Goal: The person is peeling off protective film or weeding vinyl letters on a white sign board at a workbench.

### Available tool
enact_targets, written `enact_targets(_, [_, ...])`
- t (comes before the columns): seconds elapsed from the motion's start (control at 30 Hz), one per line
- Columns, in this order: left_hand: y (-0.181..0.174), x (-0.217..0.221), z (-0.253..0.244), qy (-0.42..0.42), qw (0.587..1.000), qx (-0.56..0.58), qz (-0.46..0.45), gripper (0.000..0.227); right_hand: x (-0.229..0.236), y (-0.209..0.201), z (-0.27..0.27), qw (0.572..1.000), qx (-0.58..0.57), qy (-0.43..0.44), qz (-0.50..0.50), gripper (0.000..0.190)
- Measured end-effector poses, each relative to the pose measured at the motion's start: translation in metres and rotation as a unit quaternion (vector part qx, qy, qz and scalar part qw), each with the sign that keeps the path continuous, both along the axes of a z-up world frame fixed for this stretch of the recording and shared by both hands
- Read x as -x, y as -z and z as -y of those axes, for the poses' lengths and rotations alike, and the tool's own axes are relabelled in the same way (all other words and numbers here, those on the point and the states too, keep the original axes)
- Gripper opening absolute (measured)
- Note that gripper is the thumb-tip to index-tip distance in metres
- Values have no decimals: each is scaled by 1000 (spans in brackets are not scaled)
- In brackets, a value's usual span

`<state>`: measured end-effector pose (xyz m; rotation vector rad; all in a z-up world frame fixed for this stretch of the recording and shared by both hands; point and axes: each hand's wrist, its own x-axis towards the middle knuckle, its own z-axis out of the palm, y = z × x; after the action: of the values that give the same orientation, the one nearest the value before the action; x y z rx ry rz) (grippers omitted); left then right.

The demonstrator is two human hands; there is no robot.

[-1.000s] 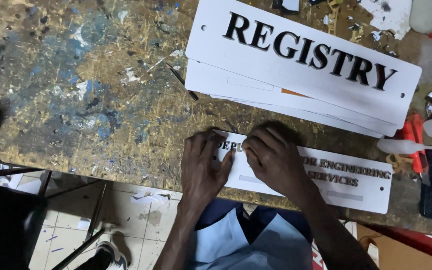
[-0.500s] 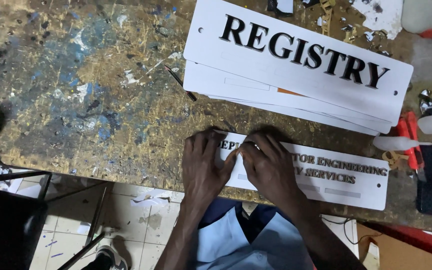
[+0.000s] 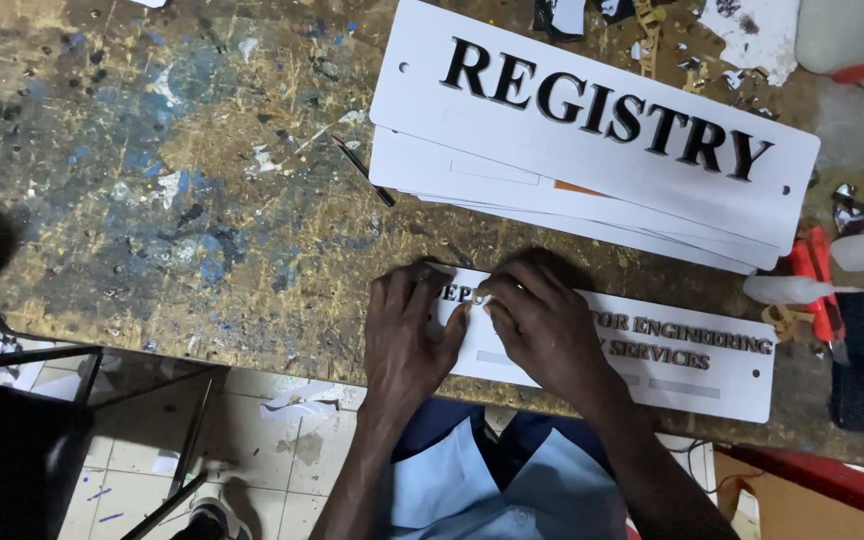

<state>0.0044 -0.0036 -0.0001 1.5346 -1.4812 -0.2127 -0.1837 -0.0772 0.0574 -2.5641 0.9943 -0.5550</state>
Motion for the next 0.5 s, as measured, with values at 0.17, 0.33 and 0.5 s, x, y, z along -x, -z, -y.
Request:
enact_targets(0.17, [-2,-1,-1,3,1000,-5,-8,32,-2,5,1,999,30,-9,-40,5])
enact_targets(0.33, [1,-2,0,4,1000,-3,-3,32,1,17,3,997,48,-18,-55,7])
enact_targets(0.5, [0,-1,-1,2,1000,-2,-5,30,-1,16,4,1000,10,-13,-13,9])
